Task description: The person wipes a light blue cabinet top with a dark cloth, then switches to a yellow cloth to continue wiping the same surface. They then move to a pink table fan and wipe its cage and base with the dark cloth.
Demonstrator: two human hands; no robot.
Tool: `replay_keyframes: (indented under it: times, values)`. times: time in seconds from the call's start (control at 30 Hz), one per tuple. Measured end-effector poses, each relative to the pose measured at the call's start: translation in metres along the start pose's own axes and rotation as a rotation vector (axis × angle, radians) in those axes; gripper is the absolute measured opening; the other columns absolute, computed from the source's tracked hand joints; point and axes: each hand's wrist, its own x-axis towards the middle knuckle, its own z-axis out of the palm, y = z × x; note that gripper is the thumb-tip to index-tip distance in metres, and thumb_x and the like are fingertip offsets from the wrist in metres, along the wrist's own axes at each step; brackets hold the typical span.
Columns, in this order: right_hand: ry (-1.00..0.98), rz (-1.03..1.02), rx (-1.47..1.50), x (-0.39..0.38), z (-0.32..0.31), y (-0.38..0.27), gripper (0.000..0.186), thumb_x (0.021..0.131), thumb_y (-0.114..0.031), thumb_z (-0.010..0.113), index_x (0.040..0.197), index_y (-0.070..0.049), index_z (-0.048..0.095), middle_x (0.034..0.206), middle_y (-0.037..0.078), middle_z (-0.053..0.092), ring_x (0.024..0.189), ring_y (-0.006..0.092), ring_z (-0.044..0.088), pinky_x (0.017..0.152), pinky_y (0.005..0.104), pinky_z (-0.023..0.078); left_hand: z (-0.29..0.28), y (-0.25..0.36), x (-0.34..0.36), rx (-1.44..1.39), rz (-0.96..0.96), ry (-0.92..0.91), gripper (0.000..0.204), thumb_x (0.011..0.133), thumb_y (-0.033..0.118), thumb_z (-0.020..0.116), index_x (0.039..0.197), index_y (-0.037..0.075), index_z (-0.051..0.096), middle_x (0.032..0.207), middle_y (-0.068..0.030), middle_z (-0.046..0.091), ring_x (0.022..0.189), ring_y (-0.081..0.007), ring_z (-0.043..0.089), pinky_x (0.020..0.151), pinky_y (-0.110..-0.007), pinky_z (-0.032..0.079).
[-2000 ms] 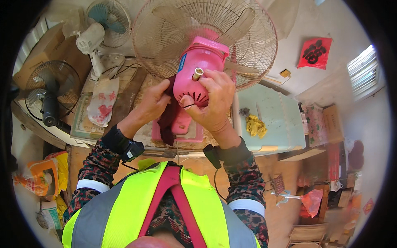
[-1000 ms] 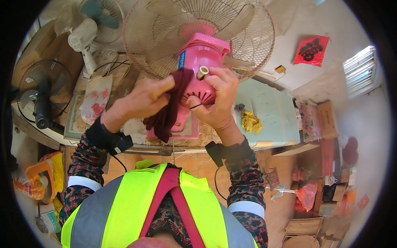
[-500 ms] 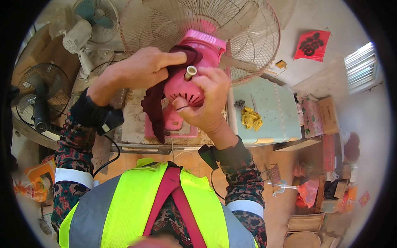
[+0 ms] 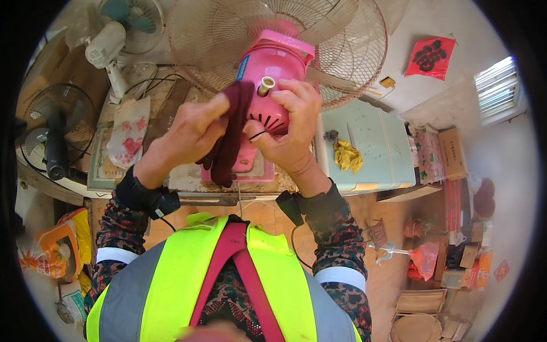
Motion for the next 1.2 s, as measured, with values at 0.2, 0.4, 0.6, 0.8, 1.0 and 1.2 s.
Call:
replay_keyframes:
  times: [0.2, 0.4, 0.6, 0.8, 1.0, 1.2]
  values:
    - [0.054, 0.118, 0.051, -0.006, -0.002, 0.002, 0.026, 0.089, -0.011, 0.051, 0.112, -0.001, 0.059, 0.119, 0.021, 0.059, 0.112, 0.0365, 0.053, 0.102, 0.0455, 0.038, 0.020, 0.011, -0.006, 0.096, 0.016, 0.086, 0.026, 0.084, 0.007, 0.059, 0.110, 0.010, 0.056, 0.075, -0.0164, 0.064, 0.068, -0.0375, 0.065, 0.057, -0.048, 0.050]
    - [0.077, 0.239, 0.101, -0.008, -0.007, 0.006, 0.026, 0.092, -0.012, 0.045, 0.110, 0.000, 0.060, 0.118, 0.023, 0.060, 0.110, 0.0376, 0.054, 0.103, 0.0442, 0.039, 0.047, 0.015, -0.025, 0.381, 0.186, 0.004, 0.030, 0.074, 0.009, 0.066, 0.104, 0.014, 0.064, 0.069, -0.0063, 0.060, 0.063, -0.0264, 0.062, 0.058, -0.038, 0.049]
    - [0.077, 0.119, 0.028, -0.006, -0.006, 0.005, 0.027, 0.095, -0.015, 0.045, 0.110, 0.001, 0.060, 0.116, 0.023, 0.061, 0.109, 0.0384, 0.054, 0.103, 0.0476, 0.039, 0.011, -0.004, -0.016, 0.293, 0.413, 0.486, 0.022, 0.062, 0.009, 0.069, 0.083, 0.006, 0.067, 0.084, -0.0069, 0.062, 0.071, -0.0288, 0.059, 0.065, -0.039, 0.049]
    - [0.114, 0.129, 0.032, -0.007, -0.002, 0.005, 0.028, 0.097, -0.020, 0.046, 0.109, 0.001, 0.060, 0.116, 0.023, 0.061, 0.109, 0.0382, 0.054, 0.102, 0.0474, 0.039, 0.021, 0.004, 0.005, -0.792, -0.303, 0.607, 0.033, 0.091, -0.006, 0.049, 0.119, -0.003, 0.065, 0.112, -0.0092, 0.067, 0.095, -0.0163, 0.063, 0.081, -0.031, 0.052]
    - [0.097, 0.128, -0.003, -0.007, 0.001, 0.002, 0.030, 0.097, -0.022, 0.047, 0.109, 0.002, 0.061, 0.117, 0.022, 0.061, 0.110, 0.0392, 0.054, 0.101, 0.0470, 0.039, 0.021, 0.002, 0.052, -0.437, 0.216, 0.255, 0.041, 0.090, 0.013, 0.056, 0.128, -0.001, 0.058, 0.122, -0.0128, 0.063, 0.112, -0.0238, 0.059, 0.100, -0.037, 0.043]
    - [0.083, 0.075, -0.004, -0.004, -0.001, 0.007, 0.027, 0.094, -0.018, 0.051, 0.110, 0.000, 0.063, 0.116, 0.022, 0.062, 0.109, 0.0398, 0.055, 0.099, 0.0463, 0.041, 0.047, -0.025, 0.049, -0.132, 0.257, 0.329, 0.042, 0.086, 0.024, 0.056, 0.121, 0.001, 0.060, 0.125, -0.0179, 0.059, 0.119, -0.0372, 0.052, 0.104, -0.044, 0.037]
